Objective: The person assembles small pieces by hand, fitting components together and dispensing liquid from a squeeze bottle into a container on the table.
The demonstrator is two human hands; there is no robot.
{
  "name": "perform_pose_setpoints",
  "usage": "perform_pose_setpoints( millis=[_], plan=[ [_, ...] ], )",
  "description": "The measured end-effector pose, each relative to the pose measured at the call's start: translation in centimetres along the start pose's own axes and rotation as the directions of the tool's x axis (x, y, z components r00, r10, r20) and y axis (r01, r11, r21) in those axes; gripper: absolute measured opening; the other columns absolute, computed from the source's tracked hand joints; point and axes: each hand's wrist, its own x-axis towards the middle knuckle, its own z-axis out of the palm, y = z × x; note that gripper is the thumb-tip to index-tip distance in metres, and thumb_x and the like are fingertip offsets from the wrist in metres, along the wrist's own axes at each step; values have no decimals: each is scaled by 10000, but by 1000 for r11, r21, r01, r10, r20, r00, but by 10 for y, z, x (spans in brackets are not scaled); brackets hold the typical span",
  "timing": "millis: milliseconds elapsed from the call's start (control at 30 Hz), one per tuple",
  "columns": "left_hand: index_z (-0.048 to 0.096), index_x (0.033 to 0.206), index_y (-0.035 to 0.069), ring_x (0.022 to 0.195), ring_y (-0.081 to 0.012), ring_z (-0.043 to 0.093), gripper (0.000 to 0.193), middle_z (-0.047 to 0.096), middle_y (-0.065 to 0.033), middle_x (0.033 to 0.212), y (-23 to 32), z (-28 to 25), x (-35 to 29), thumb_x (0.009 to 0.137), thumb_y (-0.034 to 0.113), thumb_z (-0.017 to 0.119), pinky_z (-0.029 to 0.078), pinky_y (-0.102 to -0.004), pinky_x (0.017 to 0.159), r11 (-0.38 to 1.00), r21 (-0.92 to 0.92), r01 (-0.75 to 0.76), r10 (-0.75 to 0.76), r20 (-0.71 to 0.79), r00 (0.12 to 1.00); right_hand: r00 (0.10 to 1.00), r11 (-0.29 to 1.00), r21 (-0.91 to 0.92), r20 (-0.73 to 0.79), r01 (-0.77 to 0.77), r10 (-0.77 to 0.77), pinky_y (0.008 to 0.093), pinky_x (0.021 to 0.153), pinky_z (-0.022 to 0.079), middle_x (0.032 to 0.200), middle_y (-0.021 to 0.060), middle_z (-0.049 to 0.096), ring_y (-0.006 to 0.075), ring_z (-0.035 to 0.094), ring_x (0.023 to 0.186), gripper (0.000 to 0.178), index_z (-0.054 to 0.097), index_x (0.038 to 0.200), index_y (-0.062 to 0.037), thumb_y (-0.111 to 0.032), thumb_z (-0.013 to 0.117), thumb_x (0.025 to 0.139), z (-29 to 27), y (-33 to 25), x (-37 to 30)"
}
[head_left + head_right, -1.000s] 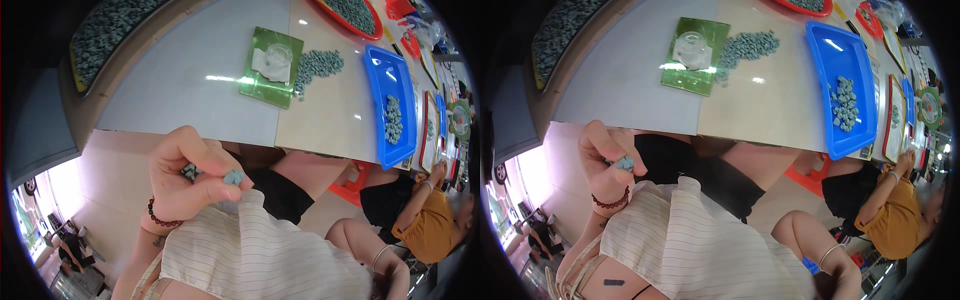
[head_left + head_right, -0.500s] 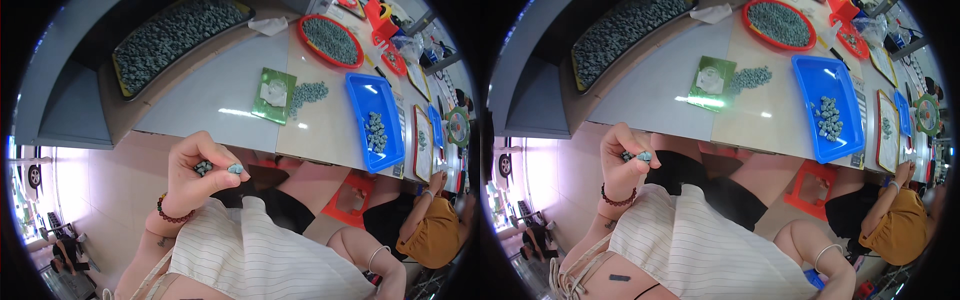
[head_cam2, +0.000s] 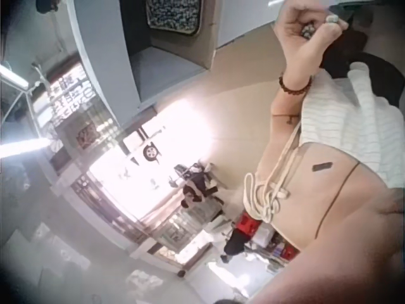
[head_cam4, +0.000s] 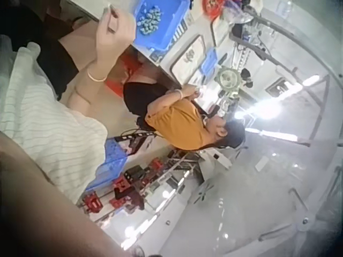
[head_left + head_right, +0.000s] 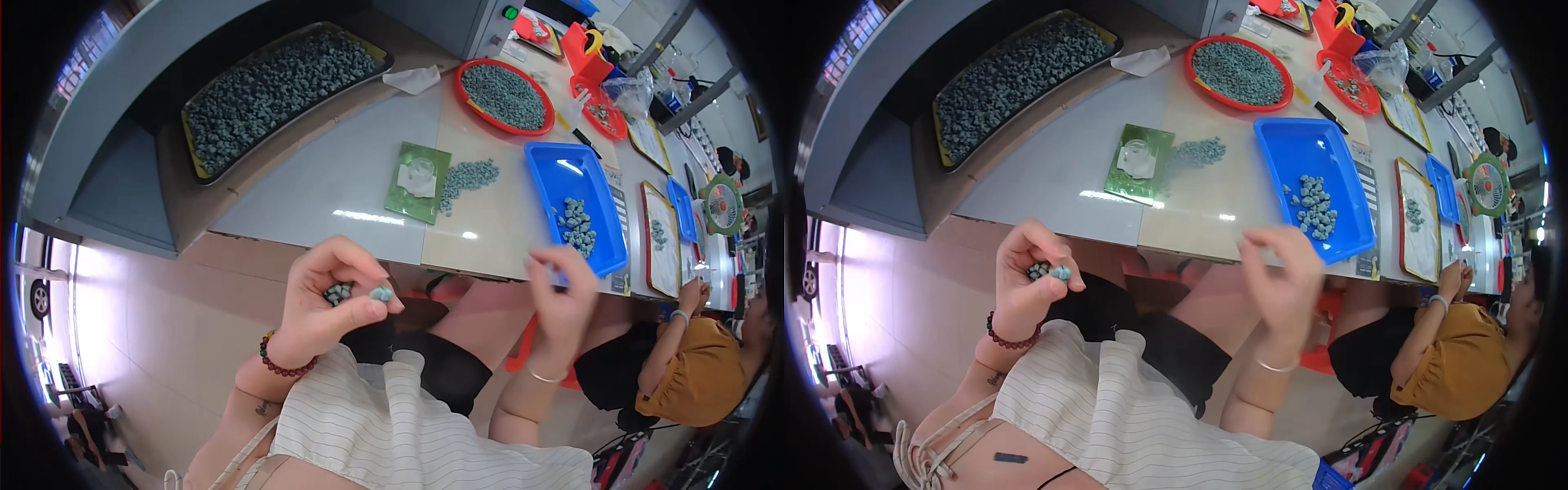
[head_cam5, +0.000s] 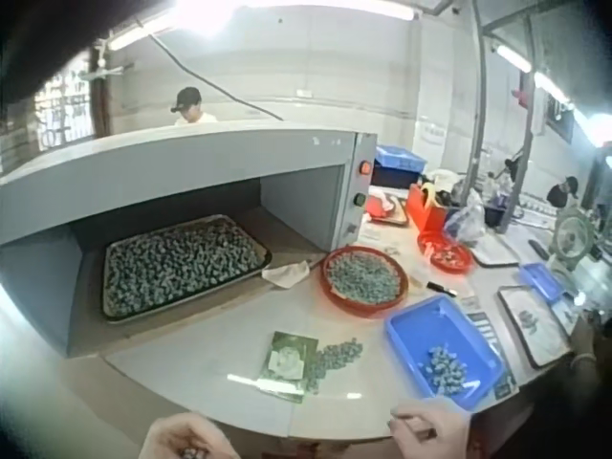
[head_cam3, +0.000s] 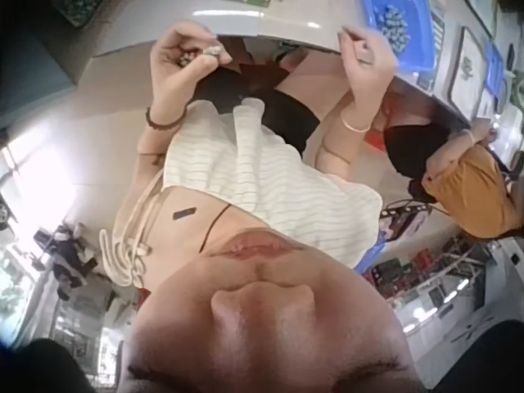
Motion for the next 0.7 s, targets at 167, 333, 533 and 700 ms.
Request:
perform_pose_setpoints(
  millis=[167, 333, 533, 700],
  plan=[
    [559, 821, 1, 718, -107, 606, 121, 631, -105, 769, -24, -9, 2, 721, -10, 628, 458, -227, 652, 997, -40, 71, -69, 60, 996, 994, 998, -48, 99, 49, -44, 318, 626, 448, 810, 112, 574, 259, 570, 738, 127, 591, 813, 6, 21, 604, 688, 73, 10, 20],
    [557, 833, 1, 685, -99, 593, 120, 593, -54, 681, -46, -20, 12, 733, -30, 616, 460, -232, 654, 982, -136, 129, -115, 109, 987, 972, 963, -210, 199, 170, -128, 325, 601, 434, 770, 100, 551, 256, 539, 698, 137, 589, 811, 2, 22, 621, 679, 88, 13, 31],
    [553, 915, -13, 689, -101, 594, 197, 574, -43, 735, -58, -28, 25, 735, -78, 601, 459, -225, 647, 994, -49, 101, -97, 76, 992, 959, 964, -231, 276, 132, -65, 298, 583, 426, 769, 97, 541, 232, 527, 675, 142, 573, 797, 7, 47, 620, 669, 92, 12, 37],
    [558, 946, -7, 744, -114, 629, 220, 619, -90, 894, -65, -36, 34, 740, -65, 605, 388, -164, 502, 996, -54, 77, -71, 106, 992, 952, 977, -207, 306, 39, 27, 264, 584, 441, 783, 100, 532, 190, 542, 663, 144, 564, 808, 25, 83, 593, 679, 91, 12, 36]
  ],
)
